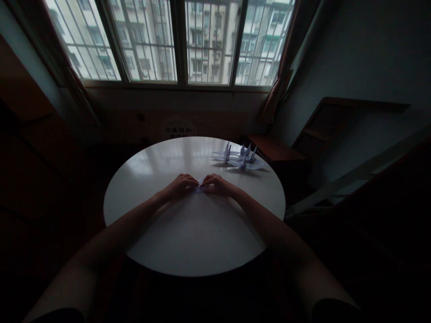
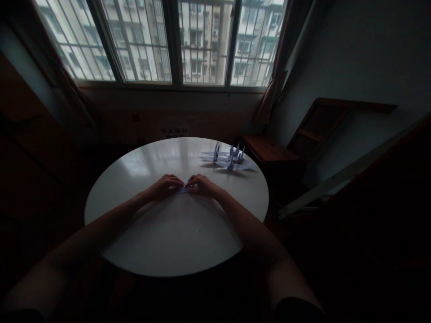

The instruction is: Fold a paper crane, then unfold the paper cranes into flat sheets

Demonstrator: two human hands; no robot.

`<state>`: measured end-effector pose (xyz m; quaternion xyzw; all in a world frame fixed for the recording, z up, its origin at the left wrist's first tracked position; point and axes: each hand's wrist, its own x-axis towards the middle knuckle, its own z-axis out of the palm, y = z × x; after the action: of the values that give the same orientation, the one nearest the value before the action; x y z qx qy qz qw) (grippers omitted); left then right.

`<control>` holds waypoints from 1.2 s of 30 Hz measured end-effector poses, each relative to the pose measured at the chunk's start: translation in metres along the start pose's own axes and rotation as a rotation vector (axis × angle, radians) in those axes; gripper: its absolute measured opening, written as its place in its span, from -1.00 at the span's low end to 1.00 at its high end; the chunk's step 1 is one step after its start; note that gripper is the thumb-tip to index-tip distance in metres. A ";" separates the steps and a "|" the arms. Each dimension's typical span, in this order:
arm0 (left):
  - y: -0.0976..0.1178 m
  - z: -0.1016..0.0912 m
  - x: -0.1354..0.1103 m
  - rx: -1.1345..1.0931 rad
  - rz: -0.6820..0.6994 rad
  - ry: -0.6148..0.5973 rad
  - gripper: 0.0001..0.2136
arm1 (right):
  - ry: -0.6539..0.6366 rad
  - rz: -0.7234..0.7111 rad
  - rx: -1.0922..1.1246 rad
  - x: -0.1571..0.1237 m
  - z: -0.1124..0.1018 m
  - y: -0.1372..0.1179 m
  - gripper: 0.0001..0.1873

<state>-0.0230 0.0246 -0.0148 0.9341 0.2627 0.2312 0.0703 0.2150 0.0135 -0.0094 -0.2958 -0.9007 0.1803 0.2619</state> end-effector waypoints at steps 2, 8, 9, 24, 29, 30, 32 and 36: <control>0.001 0.001 -0.001 -0.013 0.019 -0.018 -0.78 | -0.002 0.005 -0.041 0.000 -0.001 -0.001 -0.77; 0.002 0.002 -0.003 0.061 0.071 -0.036 -0.78 | -0.004 -0.010 -0.038 -0.001 0.001 -0.001 -0.78; 0.001 0.002 -0.003 0.067 0.068 -0.034 -0.79 | 0.002 -0.011 -0.030 0.000 0.001 0.000 -0.80; 0.010 0.000 -0.005 -0.156 -0.008 0.000 -0.77 | 0.127 -0.047 -0.063 0.001 0.006 0.007 -0.78; 0.016 0.002 -0.005 -0.272 0.030 -0.044 -0.78 | 0.107 -0.048 -0.015 0.001 0.002 0.005 -0.82; 0.014 0.004 -0.005 -0.285 0.032 -0.036 -0.79 | 0.080 -0.037 0.010 0.001 0.001 0.005 -0.83; 0.011 0.008 -0.006 -0.291 0.030 -0.015 -0.79 | 0.031 -0.013 0.049 0.000 0.000 0.005 -0.85; 0.008 0.012 -0.007 -0.210 -0.023 0.036 -0.78 | -0.003 0.022 0.076 0.000 -0.001 0.004 -0.84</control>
<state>-0.0191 0.0137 -0.0260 0.9142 0.2491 0.2736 0.1656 0.2174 0.0169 -0.0104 -0.2953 -0.8902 0.2179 0.2698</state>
